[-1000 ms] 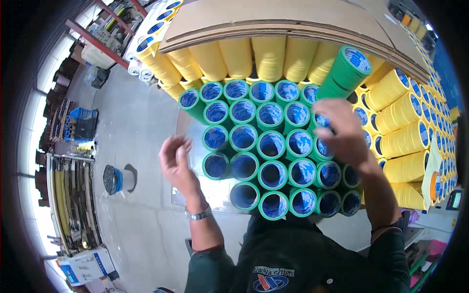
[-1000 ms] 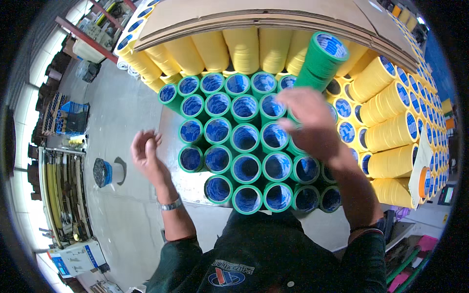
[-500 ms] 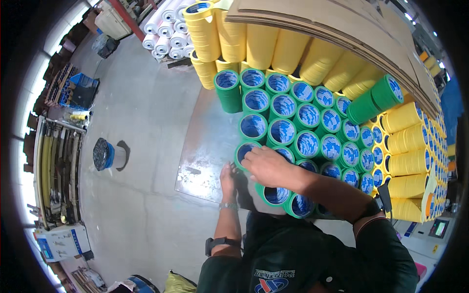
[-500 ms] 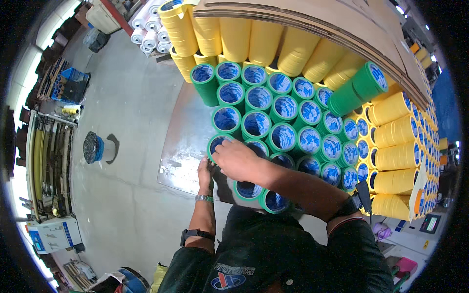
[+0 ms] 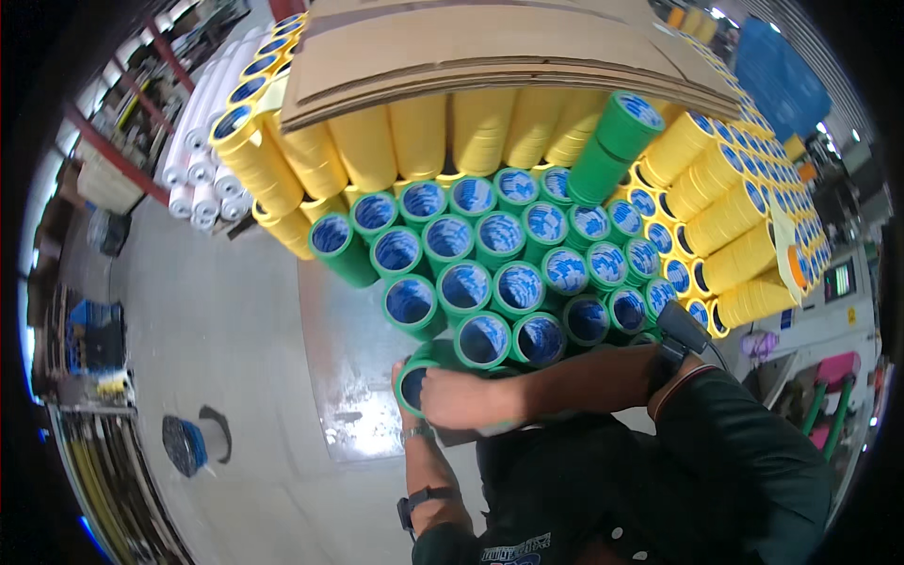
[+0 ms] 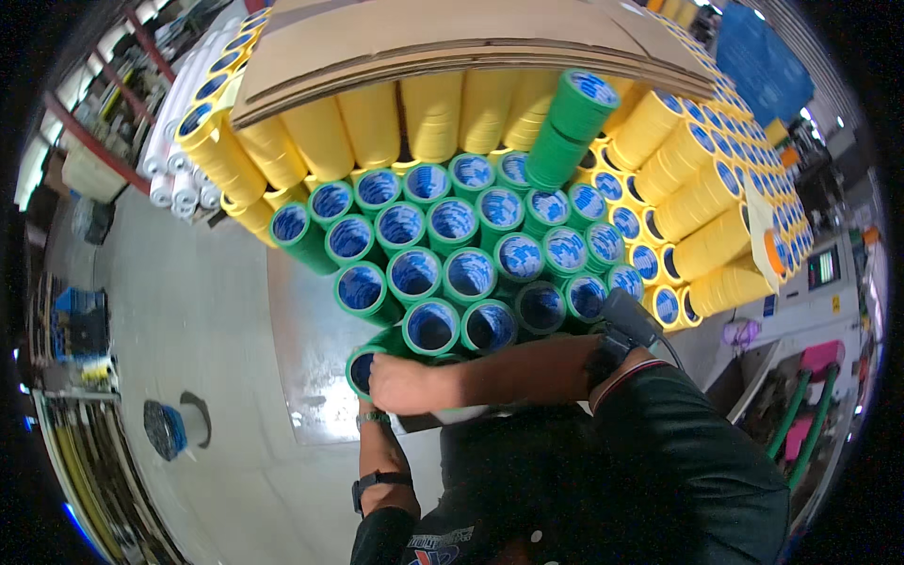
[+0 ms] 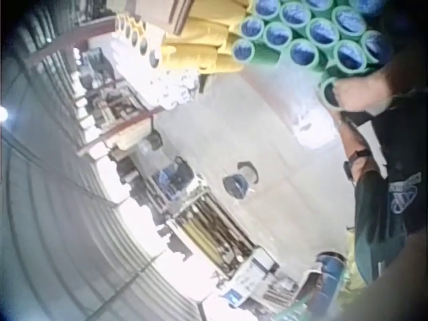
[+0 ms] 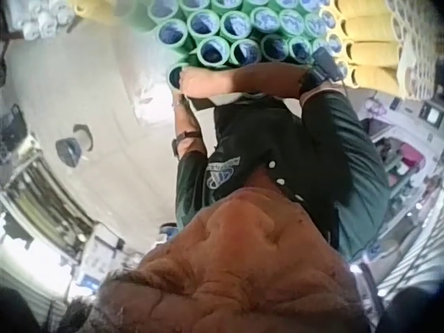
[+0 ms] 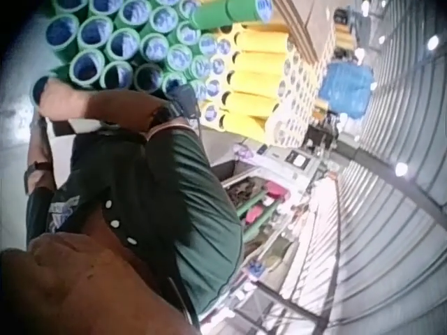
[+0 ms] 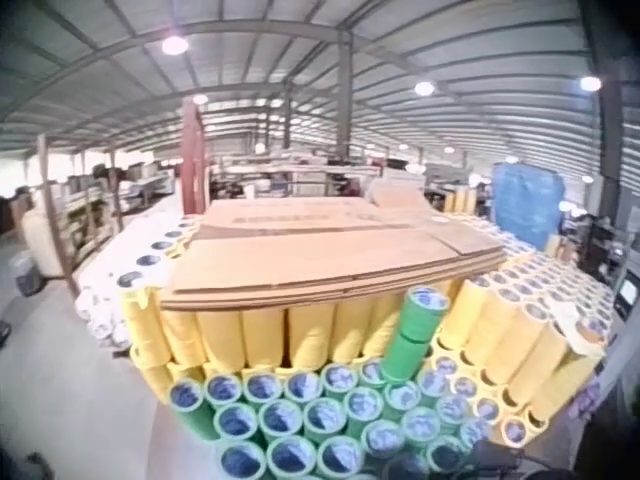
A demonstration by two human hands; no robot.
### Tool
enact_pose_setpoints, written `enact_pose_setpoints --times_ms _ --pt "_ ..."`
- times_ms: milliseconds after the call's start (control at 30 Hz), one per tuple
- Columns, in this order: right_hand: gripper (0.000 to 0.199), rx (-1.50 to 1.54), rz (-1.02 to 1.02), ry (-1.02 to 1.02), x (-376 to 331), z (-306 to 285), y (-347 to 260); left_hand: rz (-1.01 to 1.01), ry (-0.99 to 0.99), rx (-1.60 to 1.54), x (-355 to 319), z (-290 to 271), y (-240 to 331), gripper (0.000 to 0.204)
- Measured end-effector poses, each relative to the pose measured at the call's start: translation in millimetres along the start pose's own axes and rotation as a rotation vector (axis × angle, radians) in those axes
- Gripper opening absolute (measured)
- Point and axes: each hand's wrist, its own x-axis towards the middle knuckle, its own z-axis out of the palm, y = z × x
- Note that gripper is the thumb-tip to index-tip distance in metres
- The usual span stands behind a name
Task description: Organizing green adhesive rolls on a pallet and loading long rolls onto a cutting machine.
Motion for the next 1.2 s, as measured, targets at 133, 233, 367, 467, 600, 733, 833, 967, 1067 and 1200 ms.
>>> enact_pose_setpoints --times_ms 133,233,367,467,600,733,833,967,1067,1200 --pt "0.016 -0.032 -0.031 0.076 -2.1 2.4 -12.5 0.023 0.057 0.073 5.3 -6.7 7.5 0.032" --pt "0.015 0.077 -0.064 0.035 1.9 2.9 -10.8 0.052 0.101 0.144 -1.0 -27.2 18.1 0.032" --pt "0.010 0.216 -0.182 0.273 5.1 -49.6 -16.0 0.180 0.125 0.101 -29.1 -38.5 45.4 0.033" --pt "0.009 0.210 -0.178 0.463 0.7 -101.6 3.0 0.372 0.129 0.100 -85.9 27.1 88.7 0.032" --pt "0.011 0.198 -0.121 0.609 -12.5 -192.9 41.0 0.635 0.098 0.449 -146.6 149.3 141.6 0.040" --pt "0.020 0.184 0.024 0.600 -76.6 -263.3 100.8 0.659 -0.280 0.536 -116.7 254.5 124.5 0.045" --pt "0.022 0.097 0.175 0.453 -134.0 -301.5 141.6 0.462 -0.441 0.422 -70.6 325.5 78.5 0.041" --pt "0.024 0.018 0.382 0.326 -206.6 -308.3 183.9 0.215 -0.473 0.435 -6.2 399.7 -9.8 0.026" --pt "0.026 -0.034 0.478 0.258 -242.4 -293.2 209.5 0.174 -0.495 0.448 21.8 427.6 -58.2 0.022" --pt "0.025 -0.026 0.548 0.183 -274.4 -275.1 234.2 0.148 -0.554 0.487 45.7 444.4 -107.7 0.031"
